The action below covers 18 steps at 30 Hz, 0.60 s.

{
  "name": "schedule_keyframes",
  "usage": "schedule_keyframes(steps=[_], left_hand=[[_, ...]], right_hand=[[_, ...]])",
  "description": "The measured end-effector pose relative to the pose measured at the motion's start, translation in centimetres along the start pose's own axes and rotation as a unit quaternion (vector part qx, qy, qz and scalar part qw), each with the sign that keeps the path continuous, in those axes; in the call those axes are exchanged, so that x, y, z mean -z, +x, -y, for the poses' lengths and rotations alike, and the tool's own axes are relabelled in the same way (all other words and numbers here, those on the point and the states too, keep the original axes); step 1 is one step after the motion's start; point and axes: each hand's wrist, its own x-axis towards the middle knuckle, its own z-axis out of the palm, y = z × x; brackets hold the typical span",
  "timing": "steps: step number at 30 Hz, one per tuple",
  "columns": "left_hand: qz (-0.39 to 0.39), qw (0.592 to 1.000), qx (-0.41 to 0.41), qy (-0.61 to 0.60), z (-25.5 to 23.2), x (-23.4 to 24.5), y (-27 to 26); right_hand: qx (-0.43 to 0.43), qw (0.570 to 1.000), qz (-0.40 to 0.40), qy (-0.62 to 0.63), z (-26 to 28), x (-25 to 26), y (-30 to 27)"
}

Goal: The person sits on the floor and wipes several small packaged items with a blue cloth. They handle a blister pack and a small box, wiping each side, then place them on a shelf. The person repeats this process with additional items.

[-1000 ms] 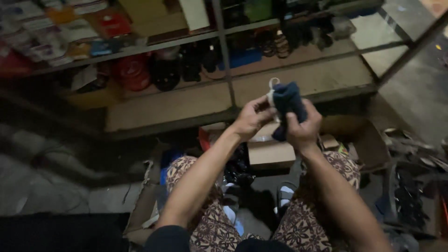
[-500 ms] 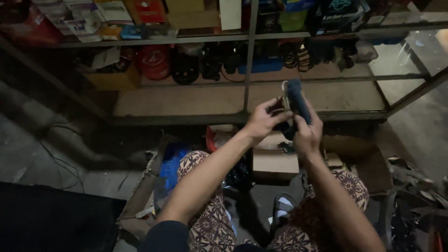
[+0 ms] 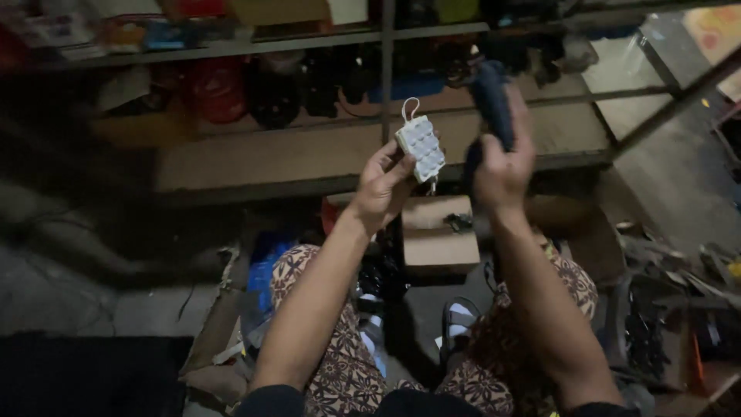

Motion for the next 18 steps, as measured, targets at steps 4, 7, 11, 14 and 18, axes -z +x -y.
schedule_keyframes(steps=[4, 7, 11, 14, 18], left_hand=[[0.015, 0.999, 0.000, 0.039, 1.8, 1.8, 0.1], [-0.067, 0.994, -0.039, 0.081, 2.8, 3.1, -0.7], [-0.142, 0.987, -0.062, 0.050, -1.5, 0.7, -0.9], [-0.103, 0.993, -0.064, 0.000, -3.5, -1.2, -1.4], [-0.039, 0.998, -0.057, -0.015, -2.7, -2.0, -1.7]], right_hand=[[0.123, 0.982, 0.103, -0.100, -1.6, -0.7, -1.8], [0.043, 0.987, 0.149, -0.047, -0.1, -1.4, -4.2], [-0.026, 0.981, 0.192, 0.030, -5.1, 0.2, -5.7], [-0.155, 0.975, 0.083, 0.132, -5.8, 0.3, -5.4], [0.012, 0.999, 0.013, 0.047, -2.0, 0.6, -3.2]])
